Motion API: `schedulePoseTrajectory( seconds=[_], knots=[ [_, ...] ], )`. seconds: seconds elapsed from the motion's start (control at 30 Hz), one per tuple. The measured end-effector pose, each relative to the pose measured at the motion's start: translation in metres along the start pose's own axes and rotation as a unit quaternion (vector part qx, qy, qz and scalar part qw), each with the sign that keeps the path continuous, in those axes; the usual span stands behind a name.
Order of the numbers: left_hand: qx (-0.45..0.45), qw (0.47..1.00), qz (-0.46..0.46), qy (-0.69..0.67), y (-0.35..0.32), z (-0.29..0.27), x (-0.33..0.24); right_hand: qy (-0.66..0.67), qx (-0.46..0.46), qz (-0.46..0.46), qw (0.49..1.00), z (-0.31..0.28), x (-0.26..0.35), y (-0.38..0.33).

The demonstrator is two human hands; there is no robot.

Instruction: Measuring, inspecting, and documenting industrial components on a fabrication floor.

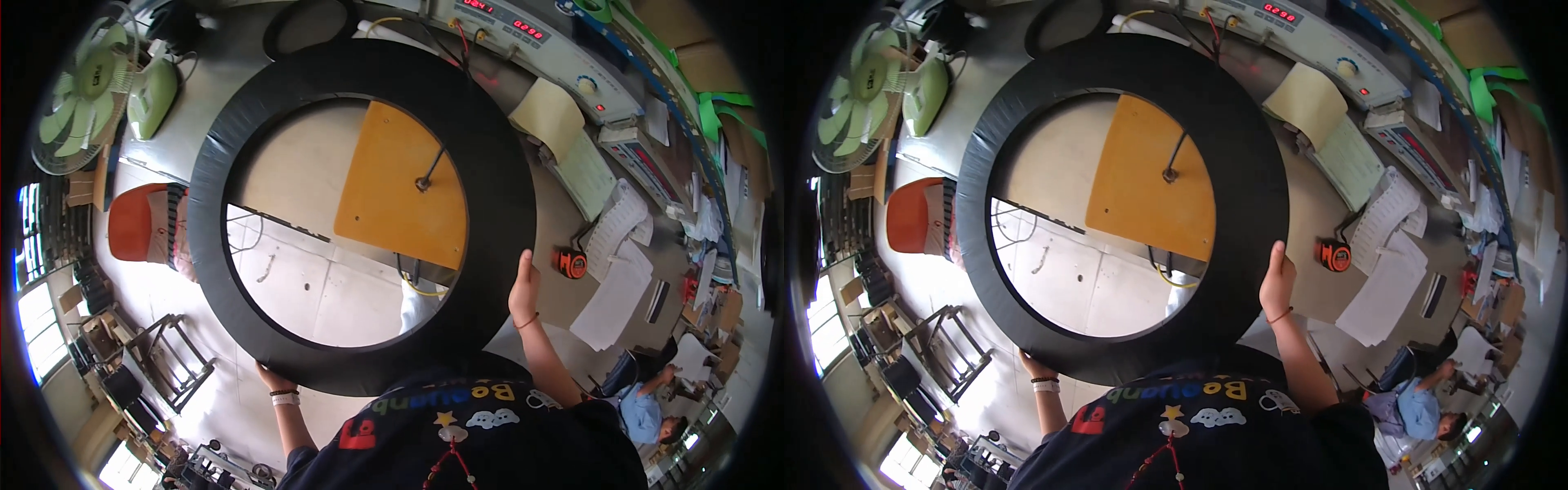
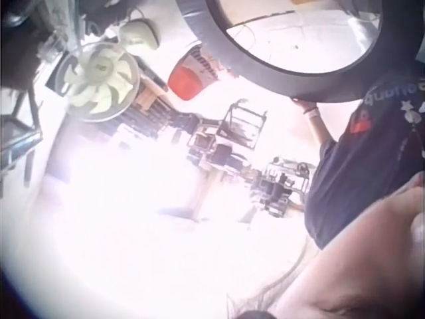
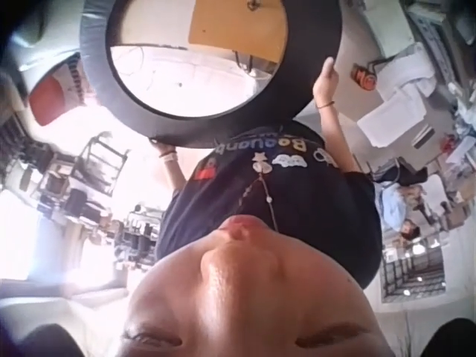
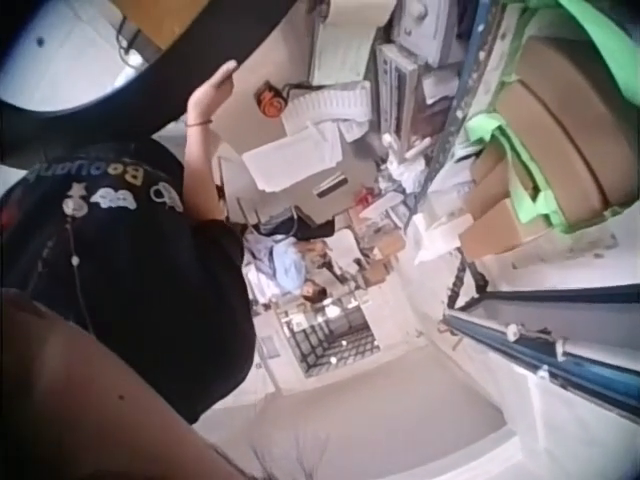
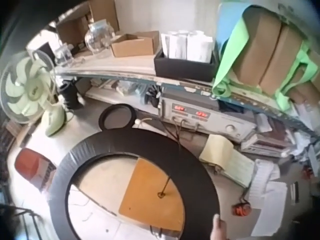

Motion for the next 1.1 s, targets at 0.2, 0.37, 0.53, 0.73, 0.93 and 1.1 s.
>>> schedulePoseTrajectory(
  seconds=[0.2,0.37,0.53,0.73,0.93,1.1],
  knots=[
    [0.025,0.998,0.044,0.028,-0.001,0.007,-0.024,-0.06,-0.078,-0.049,0.994,0.002,0.012,-0.019],
    [0.017,0.999,0.003,0.031,0.05,-0.017,0.005,-0.039,-0.089,-0.047,0.994,0.011,0.006,-0.022],
    [0.06,0.998,-0.008,-0.006,0.056,-0.005,0.009,-0.041,-0.075,-0.006,0.996,0.008,-0.004,-0.018],
    [0.067,0.997,0.008,-0.026,0.047,0.006,0.007,-0.028,-0.005,-0.005,1.0,0.002,-0.002,-0.011],
    [0.087,0.996,-0.013,-0.021,0.041,0.017,0.009,0.164,0.085,-0.105,0.977,-0.009,0.086,0.117],
    [0.11,0.993,0.032,0.005,0.049,0.002,0.006,0.217,0.315,-0.009,0.924,0.087,0.201,0.229]
  ],
)
Point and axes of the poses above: each hand's wrist, its own y-axis towards the middle knuckle, its own z-axis out of the palm, x = y × z, the point moved 8 cm from there along y, towards the middle knuckle, and after that the axes turned 9 degrees about z, right-handed, at the moved point
